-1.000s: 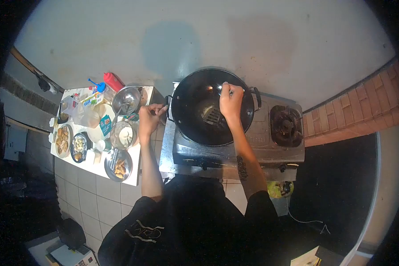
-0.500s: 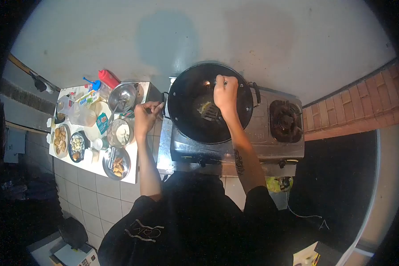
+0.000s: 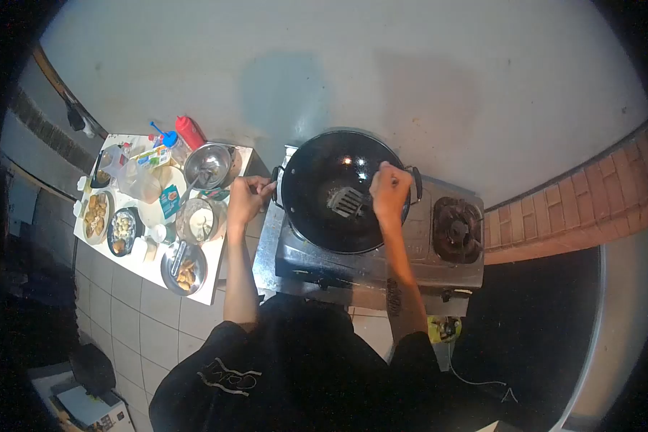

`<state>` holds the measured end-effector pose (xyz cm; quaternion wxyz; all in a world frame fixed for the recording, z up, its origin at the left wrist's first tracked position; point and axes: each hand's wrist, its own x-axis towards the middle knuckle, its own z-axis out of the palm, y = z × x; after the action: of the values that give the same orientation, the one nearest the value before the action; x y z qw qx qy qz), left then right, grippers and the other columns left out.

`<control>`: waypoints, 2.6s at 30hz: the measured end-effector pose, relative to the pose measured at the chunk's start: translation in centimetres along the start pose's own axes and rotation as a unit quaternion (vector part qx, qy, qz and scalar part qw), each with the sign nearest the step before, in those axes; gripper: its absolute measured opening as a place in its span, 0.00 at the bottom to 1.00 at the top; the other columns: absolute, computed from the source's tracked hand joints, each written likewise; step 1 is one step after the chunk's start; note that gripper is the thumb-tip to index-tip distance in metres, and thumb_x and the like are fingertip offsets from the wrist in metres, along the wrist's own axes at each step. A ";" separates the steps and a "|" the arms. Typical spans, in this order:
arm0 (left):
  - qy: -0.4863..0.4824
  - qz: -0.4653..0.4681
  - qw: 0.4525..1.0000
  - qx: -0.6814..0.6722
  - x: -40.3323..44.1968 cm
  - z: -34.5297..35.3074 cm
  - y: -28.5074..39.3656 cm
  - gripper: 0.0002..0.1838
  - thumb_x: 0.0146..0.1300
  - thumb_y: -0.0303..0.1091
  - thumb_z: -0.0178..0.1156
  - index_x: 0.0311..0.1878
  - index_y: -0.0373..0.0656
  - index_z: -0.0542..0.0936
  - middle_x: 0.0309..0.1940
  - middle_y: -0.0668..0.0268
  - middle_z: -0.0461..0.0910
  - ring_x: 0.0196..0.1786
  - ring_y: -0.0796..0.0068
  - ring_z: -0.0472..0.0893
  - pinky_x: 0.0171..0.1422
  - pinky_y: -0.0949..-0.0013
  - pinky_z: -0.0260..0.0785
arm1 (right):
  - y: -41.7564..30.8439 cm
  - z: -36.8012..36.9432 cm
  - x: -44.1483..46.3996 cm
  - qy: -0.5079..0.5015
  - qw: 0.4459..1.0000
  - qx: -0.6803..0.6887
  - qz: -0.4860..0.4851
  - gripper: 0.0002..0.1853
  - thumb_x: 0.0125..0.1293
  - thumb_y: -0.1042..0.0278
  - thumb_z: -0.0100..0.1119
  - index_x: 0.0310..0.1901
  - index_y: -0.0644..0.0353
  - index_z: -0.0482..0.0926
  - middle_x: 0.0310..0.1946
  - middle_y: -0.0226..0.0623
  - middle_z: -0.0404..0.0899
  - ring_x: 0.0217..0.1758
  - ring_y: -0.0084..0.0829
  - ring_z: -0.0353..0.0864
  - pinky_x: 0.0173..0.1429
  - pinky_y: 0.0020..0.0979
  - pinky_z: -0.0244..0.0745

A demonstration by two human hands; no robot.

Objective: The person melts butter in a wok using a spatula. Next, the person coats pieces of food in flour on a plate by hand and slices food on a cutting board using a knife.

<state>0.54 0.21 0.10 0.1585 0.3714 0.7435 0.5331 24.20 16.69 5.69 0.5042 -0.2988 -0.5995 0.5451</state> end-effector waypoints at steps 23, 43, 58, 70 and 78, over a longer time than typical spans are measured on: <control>-0.012 0.014 0.999 0.041 0.1 -0.4 0.1 0.11 0.50 0.32 0.72 0.32 0.34 0.84 0.16 0.60 0.75 0.21 0.67 0.76 0.32 0.66 0.68 | 2.0 -0.4 0.1 0.001 0.993 -0.112 -0.037 0.24 0.68 0.69 0.47 0.11 0.61 0.62 0.08 0.26 0.61 0.11 0.18 0.58 0.19 0.26 0.51; -0.002 0.032 0.999 0.023 0.2 -0.2 -0.3 0.13 0.50 0.33 0.72 0.33 0.32 0.84 0.15 0.60 0.74 0.20 0.70 0.75 0.30 0.68 0.66 | 1.3 2.8 0.1 -0.007 0.999 -0.034 -0.031 0.23 0.67 0.72 0.46 0.12 0.62 0.63 0.08 0.24 0.61 0.12 0.15 0.57 0.19 0.26 0.49; 0.000 0.016 1.000 0.021 0.2 -0.2 -0.3 0.12 0.50 0.33 0.73 0.33 0.33 0.84 0.15 0.59 0.74 0.20 0.68 0.75 0.30 0.67 0.67 | 0.9 4.4 0.1 -0.034 0.999 -0.010 -0.030 0.24 0.69 0.71 0.46 0.12 0.59 0.60 0.09 0.23 0.59 0.12 0.15 0.56 0.18 0.25 0.48; -0.008 0.019 0.999 0.025 0.3 -0.2 -0.3 0.13 0.50 0.33 0.73 0.33 0.32 0.84 0.15 0.60 0.73 0.19 0.69 0.74 0.30 0.67 0.67 | 0.9 5.1 0.2 -0.033 0.998 -0.036 -0.031 0.23 0.69 0.71 0.46 0.13 0.61 0.61 0.09 0.24 0.60 0.12 0.15 0.56 0.20 0.26 0.49; -0.009 0.001 1.000 0.013 0.3 -0.1 -0.3 0.12 0.49 0.32 0.73 0.32 0.33 0.84 0.15 0.60 0.72 0.19 0.69 0.73 0.30 0.67 0.66 | 1.6 3.5 0.6 -0.003 0.998 -0.065 -0.002 0.24 0.68 0.70 0.46 0.11 0.63 0.63 0.08 0.25 0.62 0.11 0.16 0.58 0.19 0.26 0.49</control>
<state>0.11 0.29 -0.09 0.1599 0.3793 0.7484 0.5200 20.47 16.35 4.63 0.4833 -0.3278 -0.6357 0.5048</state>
